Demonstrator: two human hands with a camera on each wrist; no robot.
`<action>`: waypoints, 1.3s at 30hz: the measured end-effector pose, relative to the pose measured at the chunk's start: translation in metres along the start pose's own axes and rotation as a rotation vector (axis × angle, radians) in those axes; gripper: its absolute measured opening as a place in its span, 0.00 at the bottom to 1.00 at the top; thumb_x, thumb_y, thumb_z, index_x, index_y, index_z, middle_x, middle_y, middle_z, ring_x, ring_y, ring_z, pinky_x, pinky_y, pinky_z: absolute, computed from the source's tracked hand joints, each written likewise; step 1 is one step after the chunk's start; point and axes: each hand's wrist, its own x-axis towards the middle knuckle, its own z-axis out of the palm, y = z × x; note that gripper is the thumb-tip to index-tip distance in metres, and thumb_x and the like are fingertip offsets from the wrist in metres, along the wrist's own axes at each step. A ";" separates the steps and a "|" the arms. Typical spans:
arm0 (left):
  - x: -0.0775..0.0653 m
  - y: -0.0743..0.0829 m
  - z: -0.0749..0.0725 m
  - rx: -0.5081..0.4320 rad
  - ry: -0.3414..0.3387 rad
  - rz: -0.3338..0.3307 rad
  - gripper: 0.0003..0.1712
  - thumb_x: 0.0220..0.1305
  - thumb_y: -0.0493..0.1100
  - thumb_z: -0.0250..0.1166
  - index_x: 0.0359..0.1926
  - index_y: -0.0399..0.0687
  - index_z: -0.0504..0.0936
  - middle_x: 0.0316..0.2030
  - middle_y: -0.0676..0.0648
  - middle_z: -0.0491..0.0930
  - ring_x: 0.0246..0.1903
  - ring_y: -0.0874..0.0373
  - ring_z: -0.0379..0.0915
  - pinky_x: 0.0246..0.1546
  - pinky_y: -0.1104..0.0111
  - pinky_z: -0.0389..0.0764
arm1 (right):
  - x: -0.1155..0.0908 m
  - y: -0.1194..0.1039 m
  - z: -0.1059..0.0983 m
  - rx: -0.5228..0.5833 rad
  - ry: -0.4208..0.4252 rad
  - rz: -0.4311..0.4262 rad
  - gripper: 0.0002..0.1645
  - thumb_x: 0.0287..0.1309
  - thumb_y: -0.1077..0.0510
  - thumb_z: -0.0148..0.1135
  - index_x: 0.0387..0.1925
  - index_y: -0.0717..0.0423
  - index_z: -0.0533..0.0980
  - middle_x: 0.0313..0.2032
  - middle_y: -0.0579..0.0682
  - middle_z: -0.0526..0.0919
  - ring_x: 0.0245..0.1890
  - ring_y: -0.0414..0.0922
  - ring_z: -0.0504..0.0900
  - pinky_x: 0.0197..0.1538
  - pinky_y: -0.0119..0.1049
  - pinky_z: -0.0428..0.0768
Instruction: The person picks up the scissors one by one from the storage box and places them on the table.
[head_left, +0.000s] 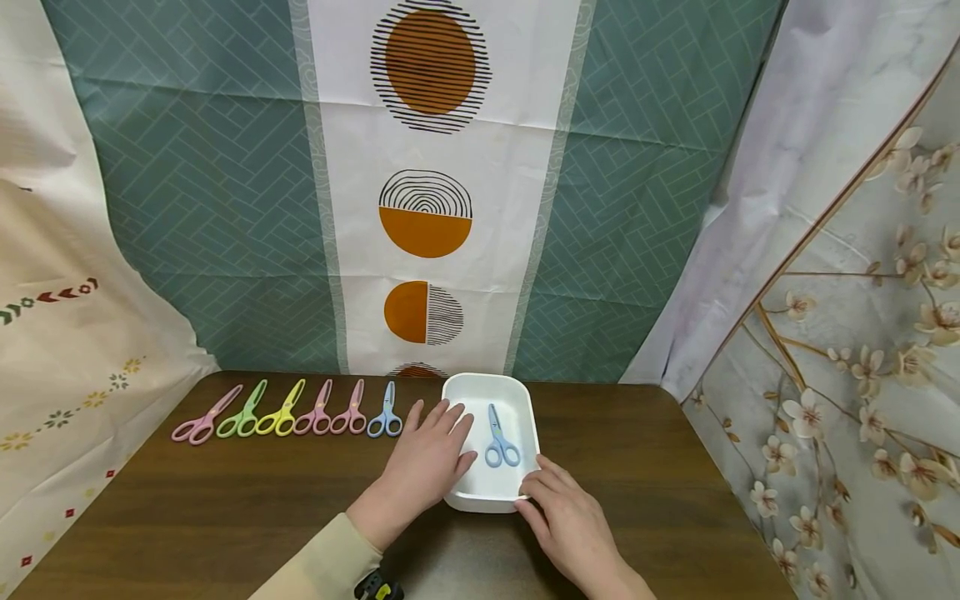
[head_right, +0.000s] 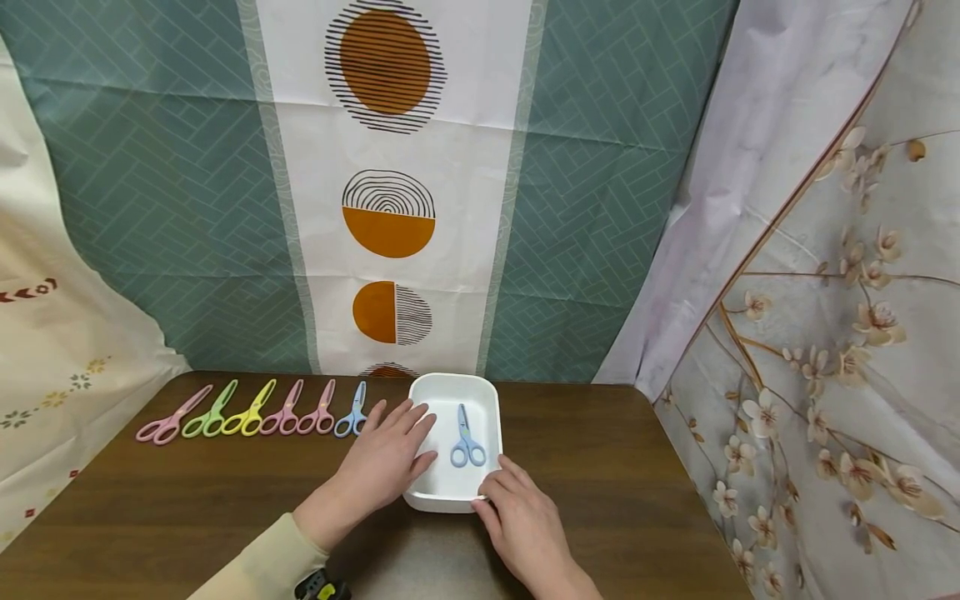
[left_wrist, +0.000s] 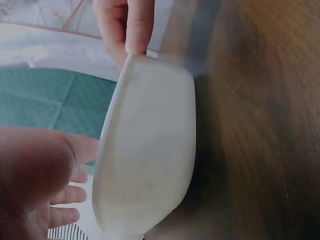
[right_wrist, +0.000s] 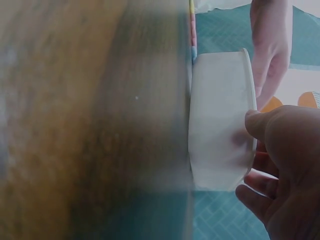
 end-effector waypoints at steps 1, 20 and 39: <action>0.001 0.001 0.001 -0.001 -0.010 0.003 0.32 0.77 0.58 0.71 0.71 0.45 0.83 0.72 0.40 0.79 0.75 0.39 0.71 0.76 0.35 0.63 | 0.000 0.000 0.000 -0.002 -0.003 0.003 0.05 0.74 0.48 0.73 0.39 0.41 0.85 0.48 0.39 0.88 0.72 0.52 0.79 0.65 0.52 0.84; 0.015 0.026 0.017 0.019 -0.084 0.087 0.30 0.76 0.61 0.70 0.68 0.48 0.85 0.66 0.46 0.84 0.68 0.46 0.77 0.74 0.39 0.69 | -0.001 0.000 -0.008 -0.048 -0.023 -0.001 0.06 0.68 0.52 0.78 0.42 0.44 0.87 0.50 0.40 0.89 0.73 0.50 0.78 0.64 0.50 0.84; 0.045 0.042 0.034 -0.047 -0.270 0.040 0.31 0.69 0.63 0.76 0.63 0.50 0.88 0.53 0.48 0.89 0.54 0.49 0.84 0.69 0.48 0.75 | -0.006 0.007 -0.010 -0.031 0.048 -0.061 0.07 0.65 0.55 0.80 0.40 0.46 0.86 0.47 0.38 0.89 0.71 0.52 0.81 0.64 0.48 0.85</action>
